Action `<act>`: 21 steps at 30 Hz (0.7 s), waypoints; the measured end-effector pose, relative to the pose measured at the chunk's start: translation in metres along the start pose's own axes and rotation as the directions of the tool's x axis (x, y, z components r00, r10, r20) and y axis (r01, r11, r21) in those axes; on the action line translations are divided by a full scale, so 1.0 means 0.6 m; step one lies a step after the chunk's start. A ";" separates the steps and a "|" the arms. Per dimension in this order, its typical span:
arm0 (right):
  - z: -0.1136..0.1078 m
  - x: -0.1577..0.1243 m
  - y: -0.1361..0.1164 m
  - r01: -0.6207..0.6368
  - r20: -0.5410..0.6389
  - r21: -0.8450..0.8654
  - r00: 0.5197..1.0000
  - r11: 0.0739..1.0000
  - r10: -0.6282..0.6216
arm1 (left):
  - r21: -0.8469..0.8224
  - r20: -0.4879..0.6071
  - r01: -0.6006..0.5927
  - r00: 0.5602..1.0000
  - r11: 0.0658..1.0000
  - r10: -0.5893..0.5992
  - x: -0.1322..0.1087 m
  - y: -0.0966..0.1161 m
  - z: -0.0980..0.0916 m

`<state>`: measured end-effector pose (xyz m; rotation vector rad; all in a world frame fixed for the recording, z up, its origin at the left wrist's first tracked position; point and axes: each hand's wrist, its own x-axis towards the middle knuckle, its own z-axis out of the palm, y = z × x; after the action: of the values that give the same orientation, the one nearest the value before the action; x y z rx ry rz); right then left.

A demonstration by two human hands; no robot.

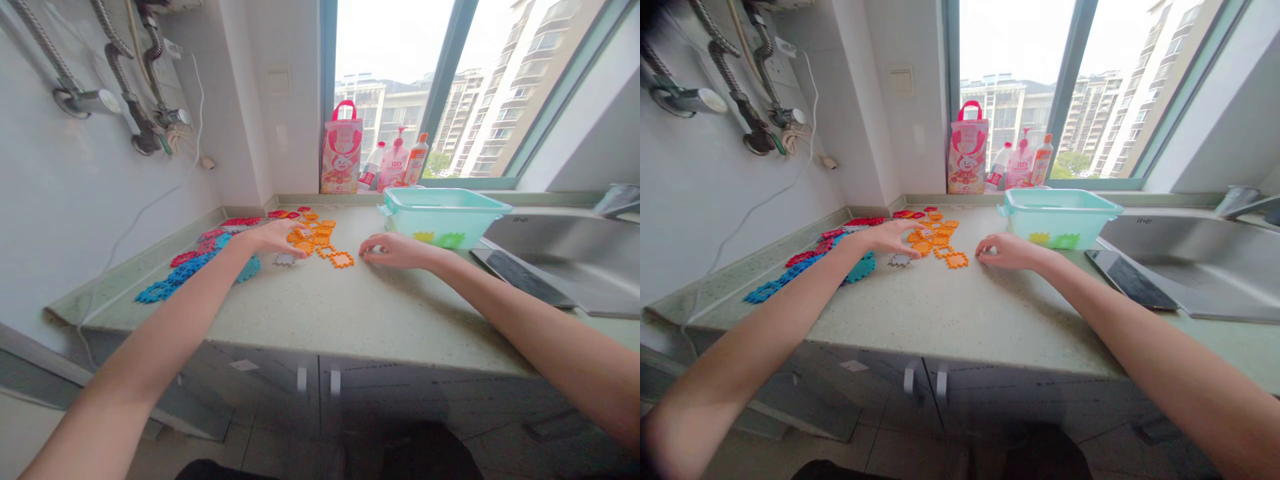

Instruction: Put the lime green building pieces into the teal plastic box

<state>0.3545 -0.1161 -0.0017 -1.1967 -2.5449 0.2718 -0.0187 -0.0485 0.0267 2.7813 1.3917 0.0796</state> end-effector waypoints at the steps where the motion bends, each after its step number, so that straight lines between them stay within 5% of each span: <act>1: 0.000 0.000 0.000 0.000 0.000 0.003 1.000 1.000 0.000 | 0.012 0.017 0.021 1.000 1.000 -0.022 -0.002 -0.005 -0.001; 8: 0.001 0.001 0.001 0.010 0.013 -0.004 1.000 1.000 -0.010 | 0.120 0.001 0.273 0.961 0.954 -0.275 -0.029 -0.100 -0.022; 11: 0.003 0.002 0.003 -0.002 0.012 0.009 1.000 1.000 0.002 | 0.137 -0.048 0.279 0.960 0.951 -0.275 -0.032 -0.118 -0.026; 21: 0.009 0.005 0.006 0.004 -0.040 0.037 0.999 0.999 -0.002 | 0.307 -0.314 0.199 0.944 0.931 -0.098 0.042 0.006 0.061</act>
<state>0.3534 -0.1114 -0.0073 -1.1733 -2.4966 0.2902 0.0016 -0.0306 -0.0086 3.0158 1.8441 0.2909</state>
